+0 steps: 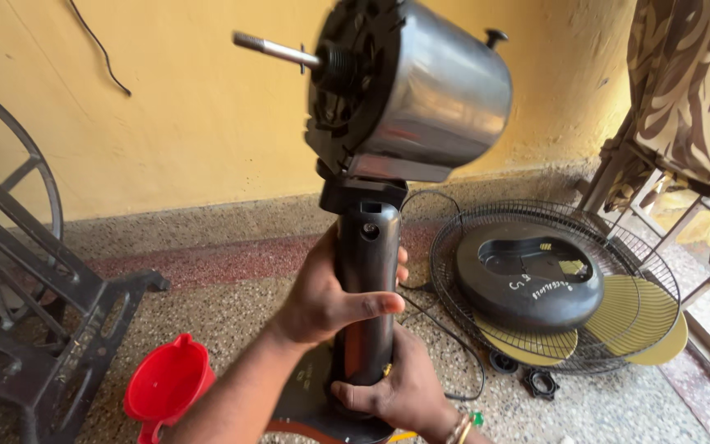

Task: The person wipes the exterior of a disassembled standing fan motor and stand with a yellow cloth, then wipes the fan's rear cover. The person rotates the motor to clean all sides and dips the cloth into a red bucket to wet it.

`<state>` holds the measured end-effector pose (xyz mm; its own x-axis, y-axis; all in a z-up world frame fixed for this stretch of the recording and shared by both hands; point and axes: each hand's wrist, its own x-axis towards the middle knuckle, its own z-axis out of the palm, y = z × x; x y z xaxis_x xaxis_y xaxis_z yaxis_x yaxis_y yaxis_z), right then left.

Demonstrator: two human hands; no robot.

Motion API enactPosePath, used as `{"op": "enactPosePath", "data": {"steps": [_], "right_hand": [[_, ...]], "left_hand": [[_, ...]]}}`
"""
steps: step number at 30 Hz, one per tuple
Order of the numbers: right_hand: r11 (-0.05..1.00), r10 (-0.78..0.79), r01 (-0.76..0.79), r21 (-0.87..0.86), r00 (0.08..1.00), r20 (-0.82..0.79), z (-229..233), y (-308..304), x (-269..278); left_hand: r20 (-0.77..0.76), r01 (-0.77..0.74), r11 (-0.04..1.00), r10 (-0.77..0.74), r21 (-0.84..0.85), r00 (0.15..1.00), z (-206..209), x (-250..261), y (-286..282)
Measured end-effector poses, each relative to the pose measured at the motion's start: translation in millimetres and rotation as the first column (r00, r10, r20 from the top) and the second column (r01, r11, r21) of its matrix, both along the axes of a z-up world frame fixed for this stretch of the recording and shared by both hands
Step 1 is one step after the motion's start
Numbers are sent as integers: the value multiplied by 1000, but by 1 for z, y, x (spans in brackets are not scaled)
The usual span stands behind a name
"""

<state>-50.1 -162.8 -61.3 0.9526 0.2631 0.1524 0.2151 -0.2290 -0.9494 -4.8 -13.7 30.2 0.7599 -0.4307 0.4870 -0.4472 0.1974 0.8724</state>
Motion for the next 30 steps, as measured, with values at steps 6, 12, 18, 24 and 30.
{"op": "enactPosePath", "data": {"steps": [6, 12, 18, 24, 30], "right_hand": [[962, -223, 232, -143, 972, 75, -2, -4, -7], [883, -338, 369, -291, 929, 154, 13, 5, -11], [930, -255, 150, 336, 921, 295, 29, 15, -19], [900, -421, 390, 194, 663, 620, -26, 36, -25], [814, -555, 551, 186, 831, -33, -77, 19, 10]], "left_hand": [[-58, -141, 985, 136, -102, 989, 16, 7, -13], [-214, -394, 889, 348, -234, 913, 6, 7, -21], [-306, -511, 820, 433, -257, 848, -40, -11, -27], [-256, -468, 841, 405, -272, 877, -63, -2, -26], [-181, -434, 870, 399, -235, 899, -52, 13, -17]]}}
